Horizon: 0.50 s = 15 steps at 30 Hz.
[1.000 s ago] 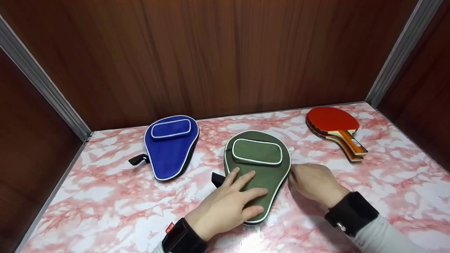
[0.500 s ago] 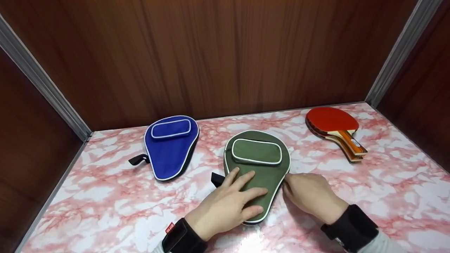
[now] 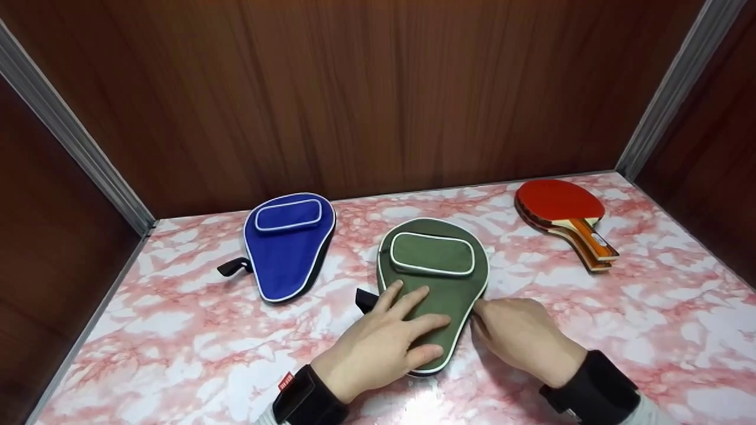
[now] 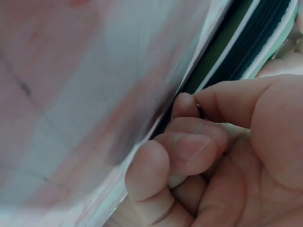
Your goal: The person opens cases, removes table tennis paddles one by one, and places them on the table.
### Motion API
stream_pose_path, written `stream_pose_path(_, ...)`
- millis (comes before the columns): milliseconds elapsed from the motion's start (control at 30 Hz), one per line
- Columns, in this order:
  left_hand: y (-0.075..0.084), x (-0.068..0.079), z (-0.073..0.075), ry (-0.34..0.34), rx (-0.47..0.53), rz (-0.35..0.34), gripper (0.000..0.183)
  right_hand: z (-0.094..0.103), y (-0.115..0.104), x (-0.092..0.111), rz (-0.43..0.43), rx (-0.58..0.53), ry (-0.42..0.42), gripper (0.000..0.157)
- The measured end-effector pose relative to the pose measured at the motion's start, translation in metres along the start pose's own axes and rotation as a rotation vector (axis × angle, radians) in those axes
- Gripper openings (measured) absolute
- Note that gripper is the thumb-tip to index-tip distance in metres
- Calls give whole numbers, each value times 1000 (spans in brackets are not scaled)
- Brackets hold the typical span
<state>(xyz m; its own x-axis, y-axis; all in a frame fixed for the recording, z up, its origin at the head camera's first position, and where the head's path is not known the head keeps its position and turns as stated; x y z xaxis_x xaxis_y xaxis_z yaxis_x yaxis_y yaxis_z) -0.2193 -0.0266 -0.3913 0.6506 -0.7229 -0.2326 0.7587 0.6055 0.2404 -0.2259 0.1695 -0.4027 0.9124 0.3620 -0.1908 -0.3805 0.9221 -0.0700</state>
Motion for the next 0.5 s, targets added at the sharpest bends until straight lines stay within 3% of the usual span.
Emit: stream_pose_path(500,0,0,-1,-3,-9,6,44,5,-12,5,152,-41,-4,26)
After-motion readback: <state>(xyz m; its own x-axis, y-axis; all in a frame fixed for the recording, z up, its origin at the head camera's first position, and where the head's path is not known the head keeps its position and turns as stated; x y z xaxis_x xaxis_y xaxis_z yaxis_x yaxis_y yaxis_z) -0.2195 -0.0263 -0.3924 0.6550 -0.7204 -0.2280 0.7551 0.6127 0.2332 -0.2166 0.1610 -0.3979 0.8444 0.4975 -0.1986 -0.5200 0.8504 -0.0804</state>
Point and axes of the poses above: each hand's wrist, its own x-axis away from the middle knuckle, its own z-axis out of the back of the hand, y = z × x, the point moved 6 cm from there along -x, towards the middle knuckle
